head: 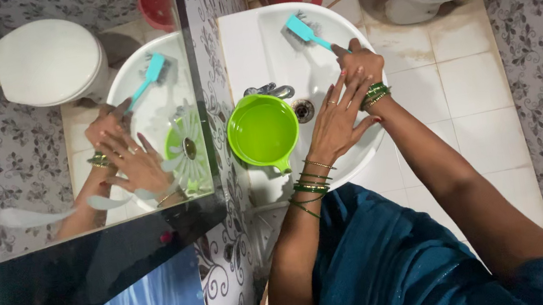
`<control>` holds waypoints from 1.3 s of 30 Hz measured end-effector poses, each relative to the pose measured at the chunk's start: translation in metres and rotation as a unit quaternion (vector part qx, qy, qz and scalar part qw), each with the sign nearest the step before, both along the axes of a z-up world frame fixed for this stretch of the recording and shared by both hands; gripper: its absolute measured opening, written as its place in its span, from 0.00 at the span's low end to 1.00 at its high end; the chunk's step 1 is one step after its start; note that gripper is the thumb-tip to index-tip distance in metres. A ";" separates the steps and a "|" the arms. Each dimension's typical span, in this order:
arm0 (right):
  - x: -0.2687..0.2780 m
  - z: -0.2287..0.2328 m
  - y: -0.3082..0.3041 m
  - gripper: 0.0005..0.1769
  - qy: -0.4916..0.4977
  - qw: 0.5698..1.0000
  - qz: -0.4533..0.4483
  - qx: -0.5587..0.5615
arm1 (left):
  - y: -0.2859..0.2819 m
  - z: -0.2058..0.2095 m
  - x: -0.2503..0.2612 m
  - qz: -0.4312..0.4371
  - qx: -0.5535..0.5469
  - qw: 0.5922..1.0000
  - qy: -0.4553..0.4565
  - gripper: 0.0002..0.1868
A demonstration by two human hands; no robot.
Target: The person scrubs the interior of a white bathroom sink using a blue scrub brush. They repeatedly rinse the brush under running water from the faucet and continue scrubbing the basin and the area around the drain.
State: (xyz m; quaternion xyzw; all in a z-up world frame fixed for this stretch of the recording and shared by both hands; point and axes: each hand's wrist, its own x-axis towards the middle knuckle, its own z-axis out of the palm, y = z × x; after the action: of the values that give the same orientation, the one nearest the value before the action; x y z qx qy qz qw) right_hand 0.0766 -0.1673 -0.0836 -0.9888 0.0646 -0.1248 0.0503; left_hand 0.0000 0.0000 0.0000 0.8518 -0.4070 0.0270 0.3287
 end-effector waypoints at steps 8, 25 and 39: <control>-0.059 0.011 -0.021 0.15 0.240 0.968 -0.047 -0.054 | -0.007 0.010 -0.012 -0.070 0.004 0.997 -0.031 0.41; -0.083 0.029 -0.012 0.13 0.274 0.953 0.032 -0.121 | -0.012 0.019 -0.054 -0.084 -0.115 0.990 -0.019 0.43; -0.101 -0.025 -0.048 0.13 0.357 0.931 0.039 -0.062 | -0.013 0.019 -0.053 -0.122 -0.107 0.986 0.036 0.48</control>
State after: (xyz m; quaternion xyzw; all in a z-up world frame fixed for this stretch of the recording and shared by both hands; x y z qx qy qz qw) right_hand -0.0248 -0.2154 -0.1084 -0.9709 0.0317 0.2352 -0.0329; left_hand -0.0531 -0.0132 0.0190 0.7565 -0.4901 -0.0010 0.4330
